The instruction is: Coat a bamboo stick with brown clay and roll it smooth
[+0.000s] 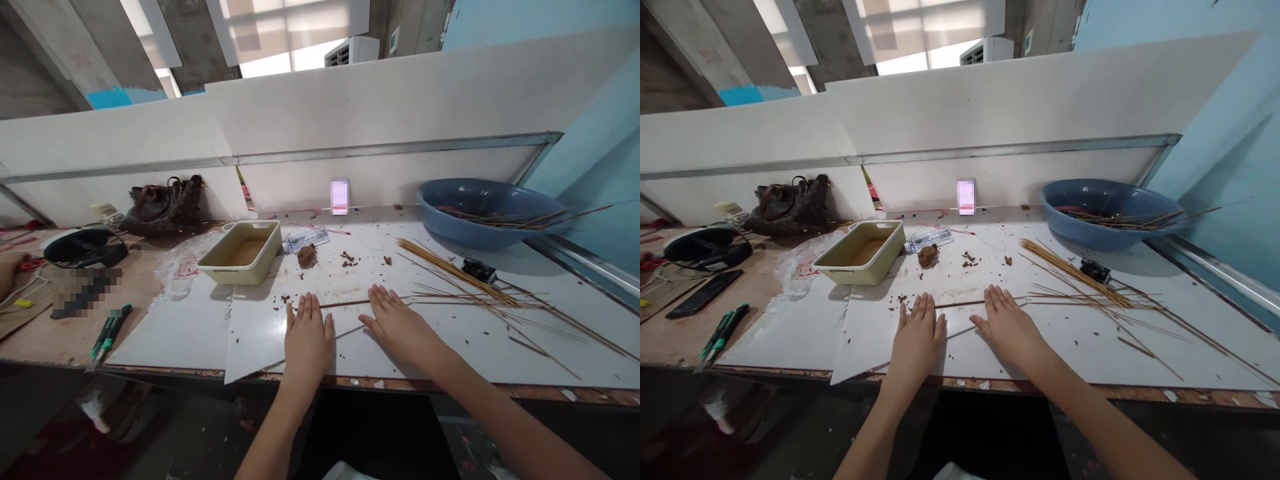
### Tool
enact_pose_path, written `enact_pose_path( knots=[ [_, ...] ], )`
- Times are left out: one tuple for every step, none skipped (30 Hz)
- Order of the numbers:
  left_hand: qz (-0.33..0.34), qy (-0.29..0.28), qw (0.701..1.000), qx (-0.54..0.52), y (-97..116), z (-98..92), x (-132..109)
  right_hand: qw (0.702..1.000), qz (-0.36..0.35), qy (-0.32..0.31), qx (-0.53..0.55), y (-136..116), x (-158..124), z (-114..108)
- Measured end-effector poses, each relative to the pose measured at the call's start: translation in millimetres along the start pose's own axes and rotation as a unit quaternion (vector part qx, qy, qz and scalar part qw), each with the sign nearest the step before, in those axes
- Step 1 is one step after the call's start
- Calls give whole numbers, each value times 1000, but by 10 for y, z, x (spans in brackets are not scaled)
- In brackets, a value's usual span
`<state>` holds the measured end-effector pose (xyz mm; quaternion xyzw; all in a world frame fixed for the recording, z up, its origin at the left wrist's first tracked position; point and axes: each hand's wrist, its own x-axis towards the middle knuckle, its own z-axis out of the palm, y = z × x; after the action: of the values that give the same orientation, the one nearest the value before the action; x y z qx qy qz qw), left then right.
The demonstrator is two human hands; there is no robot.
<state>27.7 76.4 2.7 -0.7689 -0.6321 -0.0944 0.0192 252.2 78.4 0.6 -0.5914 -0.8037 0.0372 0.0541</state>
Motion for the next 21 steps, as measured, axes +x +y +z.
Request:
enact_pose_path(
  knots=[
    [-4, -8, 1000, -2, 7, -24, 51, 1000, 1, -3, 2, -4, 52, -33],
    [-5, -13, 1000, -2, 9, -39, 68, 1000, 3, -3, 4, -9, 73, -42],
    [-4, -15, 1000, -2, 8, -41, 49, 1000, 5, -2, 5, -14, 60, -26],
    [-1, -12, 1000, 0, 2, -32, -1, 1000, 8, 2, 4, -17, 17, 13],
    [2, -5, 1000, 3, -5, -11, -74, 1000, 10, 9, 2, -19, -48, 69],
    [4, 2, 1000, 6, -15, 17, -156, 1000, 12, 20, -2, -16, -121, 135],
    [3, 11, 1000, 8, -24, 48, -233, 999, 8, 31, -4, -11, -190, 199],
    [3, 17, 1000, 8, -32, 76, -293, 999, 4, 43, -4, -3, -243, 253],
    [3, 22, 1000, 7, -38, 96, -325, 999, 0, 50, -4, 7, -271, 288],
    [3, 25, 1000, 5, -42, 104, -323, 999, -2, 53, -3, 17, -269, 299],
    [3, 25, 1000, 3, -42, 97, -287, 999, -2, 52, -1, 26, -238, 287],
    [3, 22, 1000, 2, -39, 78, -223, 999, -1, 46, 0, 34, -182, 254],
    [0, 16, 1000, 0, -34, 50, -139, 999, 3, 39, 0, 40, -113, 209],
    [-3, 10, 1000, 0, -27, 17, -49, 1000, 7, 30, 0, 43, -42, 160],
    [-9, 1, 1000, -3, -21, -15, 33, 1000, 13, 24, -4, 44, 19, 116],
    [-14, -7, 1000, -5, -17, -43, 93, 1000, 17, 18, -7, 44, 59, 83],
    [-16, -12, 1000, -5, -15, -62, 121, 1000, 20, 15, -10, 42, 69, 67],
    [-17, -15, 1000, -4, -15, -71, 112, 1000, 20, 14, -11, 42, 47, 69],
    [-15, -15, 1000, 0, -18, -70, 66, 1000, 18, 17, -10, 43, -6, 90],
    [-12, -13, 1000, 5, -22, -59, -9, 1000, 12, 21, -6, 46, -81, 124],
    [-9, -11, 1000, 12, -26, -41, -103, 1000, 7, 28, 0, 52, -170, 167]
  ],
)
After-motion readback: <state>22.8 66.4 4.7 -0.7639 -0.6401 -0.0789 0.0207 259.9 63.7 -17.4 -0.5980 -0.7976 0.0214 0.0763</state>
